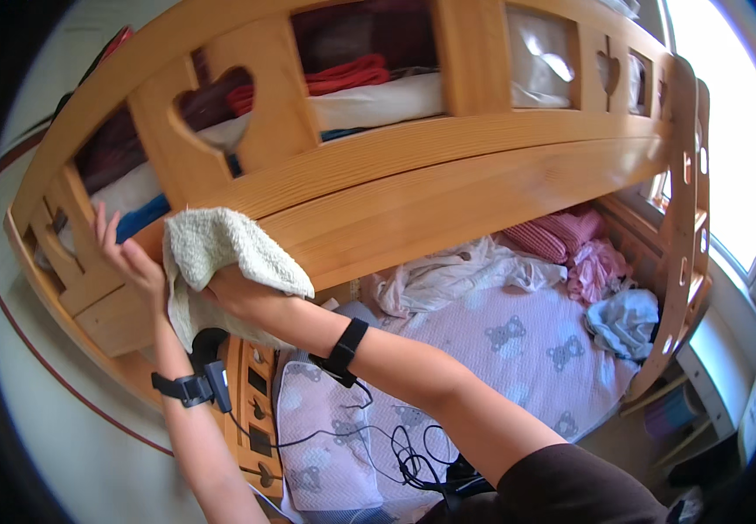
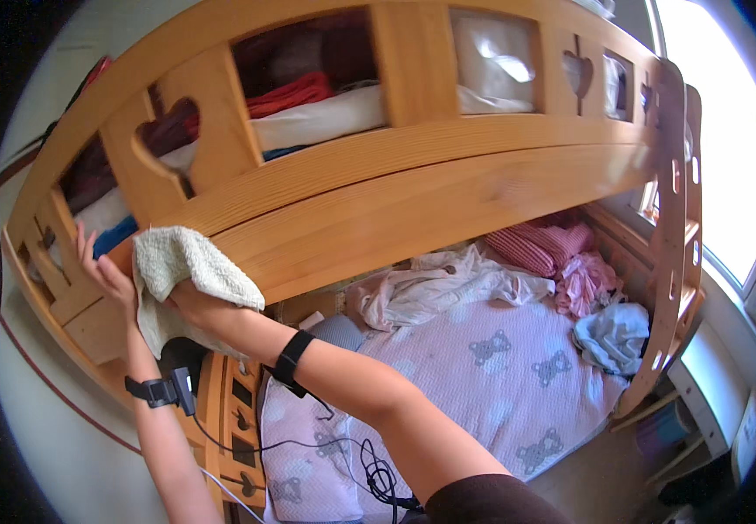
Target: The person wipes a small white tabletop and the wooden frame of a bunk bed with a cloth.
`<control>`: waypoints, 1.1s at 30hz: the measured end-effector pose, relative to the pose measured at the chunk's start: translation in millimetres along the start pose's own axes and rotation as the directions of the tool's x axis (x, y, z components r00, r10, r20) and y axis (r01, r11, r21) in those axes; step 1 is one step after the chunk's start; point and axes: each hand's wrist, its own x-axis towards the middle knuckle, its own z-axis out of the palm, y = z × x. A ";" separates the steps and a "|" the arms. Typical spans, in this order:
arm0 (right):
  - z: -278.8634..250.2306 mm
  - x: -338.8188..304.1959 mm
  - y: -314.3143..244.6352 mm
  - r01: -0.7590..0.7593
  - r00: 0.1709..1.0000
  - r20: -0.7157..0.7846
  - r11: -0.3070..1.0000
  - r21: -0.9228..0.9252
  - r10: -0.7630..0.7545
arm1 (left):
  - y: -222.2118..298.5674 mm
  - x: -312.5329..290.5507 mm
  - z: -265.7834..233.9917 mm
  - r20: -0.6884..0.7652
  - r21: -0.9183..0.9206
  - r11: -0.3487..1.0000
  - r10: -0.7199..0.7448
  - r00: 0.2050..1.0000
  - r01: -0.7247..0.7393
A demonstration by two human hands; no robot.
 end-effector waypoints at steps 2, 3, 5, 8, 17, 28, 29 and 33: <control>-23.7 -9.0 17.6 0.062 0.985 -0.151 0.992 -0.110 -0.079 | 16.8 3.4 9.1 0.008 0.026 0.999 -0.021 1.000 0.020; -44.9 -14.5 17.8 -0.024 0.992 -0.121 1.000 0.020 0.026 | 17.0 2.7 9.1 0.033 0.053 0.999 0.010 0.999 -0.011; -90.0 -31.5 34.8 -0.125 0.991 -0.050 0.989 -0.084 0.121 | 15.9 4.7 6.8 0.046 0.056 0.998 0.013 0.999 -0.015; -181.2 -40.1 30.5 -0.429 0.772 0.273 0.788 -0.442 0.574 | 18.9 3.8 6.5 0.027 0.053 0.998 -0.026 0.999 0.024; -334.4 -113.2 145.0 -0.122 0.945 -0.259 0.522 -0.844 -0.198 | 12.4 2.4 1.2 0.091 0.147 0.989 -0.024 0.996 0.011; -483.7 -185.8 245.8 -0.454 0.744 -0.668 0.736 -0.502 0.003 | 24.8 3.1 11.4 0.081 0.223 0.974 0.025 0.996 -0.043; -473.0 -175.5 247.0 -0.388 0.713 -0.665 0.666 -0.637 -0.220 | 14.7 6.1 2.2 0.080 0.232 0.971 0.047 0.996 -0.064; -489.3 -204.4 295.2 -0.428 0.649 -0.752 0.872 -0.238 0.113 | 8.4 4.2 11.6 0.030 0.200 0.980 0.018 0.999 -0.023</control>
